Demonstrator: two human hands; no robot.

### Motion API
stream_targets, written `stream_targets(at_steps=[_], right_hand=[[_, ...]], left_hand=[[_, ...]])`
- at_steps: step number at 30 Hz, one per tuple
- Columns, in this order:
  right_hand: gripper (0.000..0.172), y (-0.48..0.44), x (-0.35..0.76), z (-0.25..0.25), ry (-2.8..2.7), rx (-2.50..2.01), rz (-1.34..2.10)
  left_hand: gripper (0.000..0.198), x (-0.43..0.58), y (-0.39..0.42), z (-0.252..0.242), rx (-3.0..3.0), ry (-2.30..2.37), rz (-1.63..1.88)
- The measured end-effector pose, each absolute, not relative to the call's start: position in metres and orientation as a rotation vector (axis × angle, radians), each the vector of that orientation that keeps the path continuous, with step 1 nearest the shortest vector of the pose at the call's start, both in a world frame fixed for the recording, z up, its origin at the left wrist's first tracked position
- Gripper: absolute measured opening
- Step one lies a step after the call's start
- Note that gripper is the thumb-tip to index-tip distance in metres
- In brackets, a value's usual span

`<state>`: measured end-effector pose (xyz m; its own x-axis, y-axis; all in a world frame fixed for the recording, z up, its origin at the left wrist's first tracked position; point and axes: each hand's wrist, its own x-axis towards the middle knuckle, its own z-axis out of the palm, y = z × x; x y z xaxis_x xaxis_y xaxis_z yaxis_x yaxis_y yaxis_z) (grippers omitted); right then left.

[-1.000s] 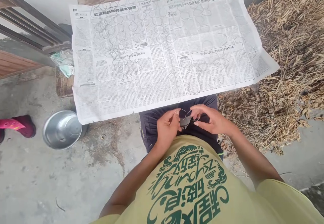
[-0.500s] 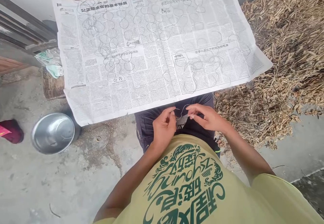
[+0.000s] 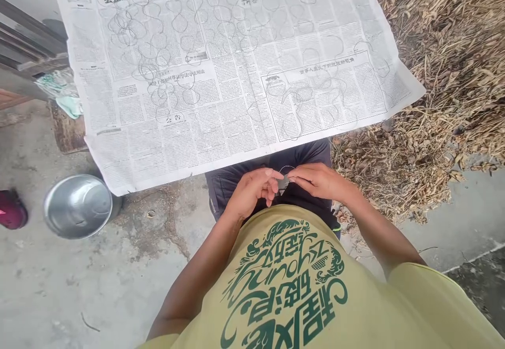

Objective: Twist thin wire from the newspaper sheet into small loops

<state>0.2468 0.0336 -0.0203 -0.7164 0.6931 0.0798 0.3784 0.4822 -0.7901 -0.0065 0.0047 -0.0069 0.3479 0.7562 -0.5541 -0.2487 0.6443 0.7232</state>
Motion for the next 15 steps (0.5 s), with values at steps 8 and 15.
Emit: stream_targets(at_steps=[8,15], right_hand=[[0.030,0.033,0.243,-0.016,-2.518,-0.907,0.952],[0.030,0.030,0.244,-0.006,-2.603,-0.828,0.941]], left_hand=[[0.058,0.001,0.001,-0.020,0.623,1.124,0.678],[0.048,0.003,0.001,-0.024,0.639,1.093,0.752]])
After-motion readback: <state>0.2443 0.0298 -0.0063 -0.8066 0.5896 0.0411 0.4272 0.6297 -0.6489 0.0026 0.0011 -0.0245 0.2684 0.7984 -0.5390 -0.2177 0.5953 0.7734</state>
